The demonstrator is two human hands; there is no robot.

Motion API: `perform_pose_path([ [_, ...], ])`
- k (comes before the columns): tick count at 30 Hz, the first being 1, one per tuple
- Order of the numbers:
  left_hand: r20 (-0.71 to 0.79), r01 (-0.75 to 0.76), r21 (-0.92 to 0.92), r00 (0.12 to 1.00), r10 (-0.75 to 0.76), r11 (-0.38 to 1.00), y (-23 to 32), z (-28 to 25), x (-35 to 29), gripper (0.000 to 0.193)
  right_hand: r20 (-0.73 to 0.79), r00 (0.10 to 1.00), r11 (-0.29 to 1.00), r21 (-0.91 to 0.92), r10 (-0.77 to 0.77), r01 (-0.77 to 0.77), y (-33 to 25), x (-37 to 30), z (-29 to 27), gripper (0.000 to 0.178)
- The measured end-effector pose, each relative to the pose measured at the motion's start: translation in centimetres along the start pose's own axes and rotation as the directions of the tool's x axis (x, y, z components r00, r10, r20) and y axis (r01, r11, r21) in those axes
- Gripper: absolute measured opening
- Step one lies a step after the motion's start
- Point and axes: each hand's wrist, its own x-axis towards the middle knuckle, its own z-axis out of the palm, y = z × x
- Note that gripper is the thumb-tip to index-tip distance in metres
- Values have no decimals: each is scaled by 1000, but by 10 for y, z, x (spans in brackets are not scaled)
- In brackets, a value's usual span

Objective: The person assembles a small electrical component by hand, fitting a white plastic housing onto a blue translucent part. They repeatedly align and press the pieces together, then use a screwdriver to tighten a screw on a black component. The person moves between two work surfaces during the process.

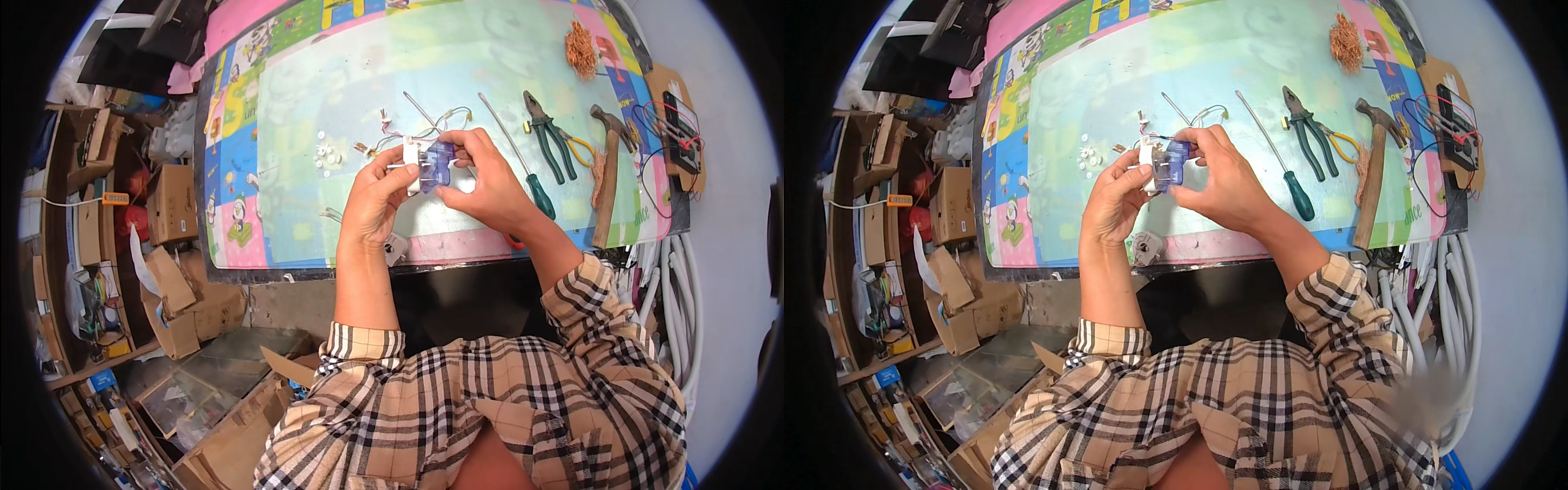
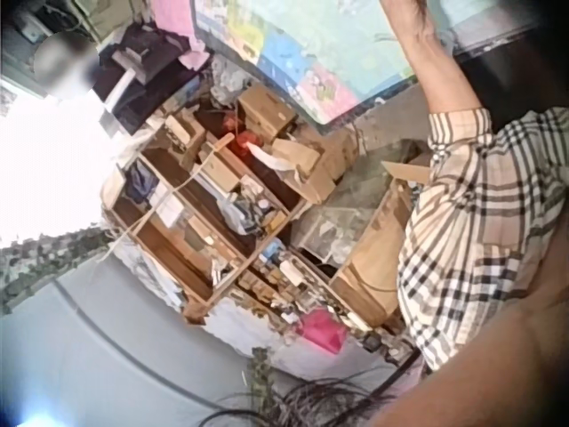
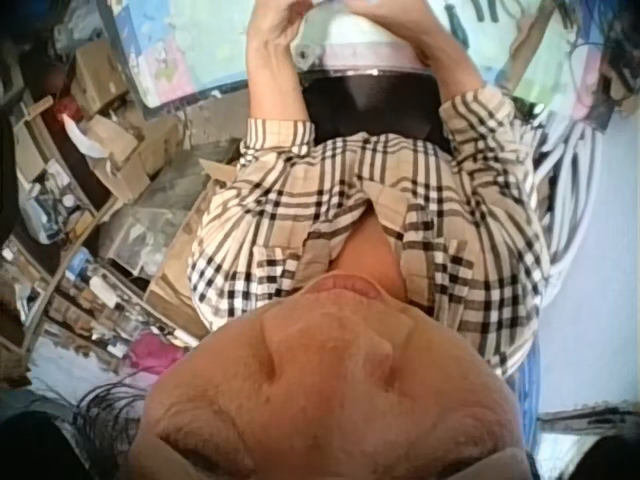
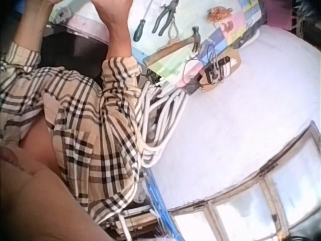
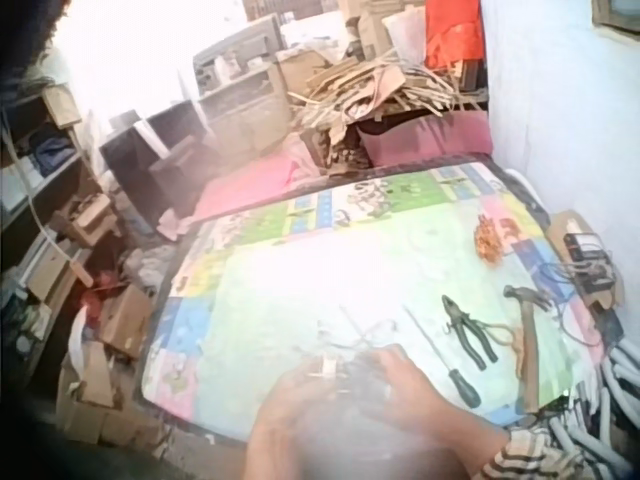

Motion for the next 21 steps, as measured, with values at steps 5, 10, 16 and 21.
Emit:
perform_pose_path([
  [5, 51, 54, -48, 997, -51, 997, -2, 3, 0, 38, -86, 996, 999, 41, -22, 25, 7, 3, 10, 59],
  [10, 72, 55, -228, 997, -39, 972, -5, -1, 2, 39, -91, 994, 997, -33, -66, 63, 3, 7, 8, 51],
  [16, 82, 87, -288, 994, -66, 954, -7, 0, 4, 33, -49, 996, 989, 128, -69, 75, 13, 9, 11, 47],
  [21, 107, 105, -366, 992, -70, 925, -9, -2, 8, 39, 12, 1000, 990, 136, 20, -22, 13, 10, 11, 46],
])
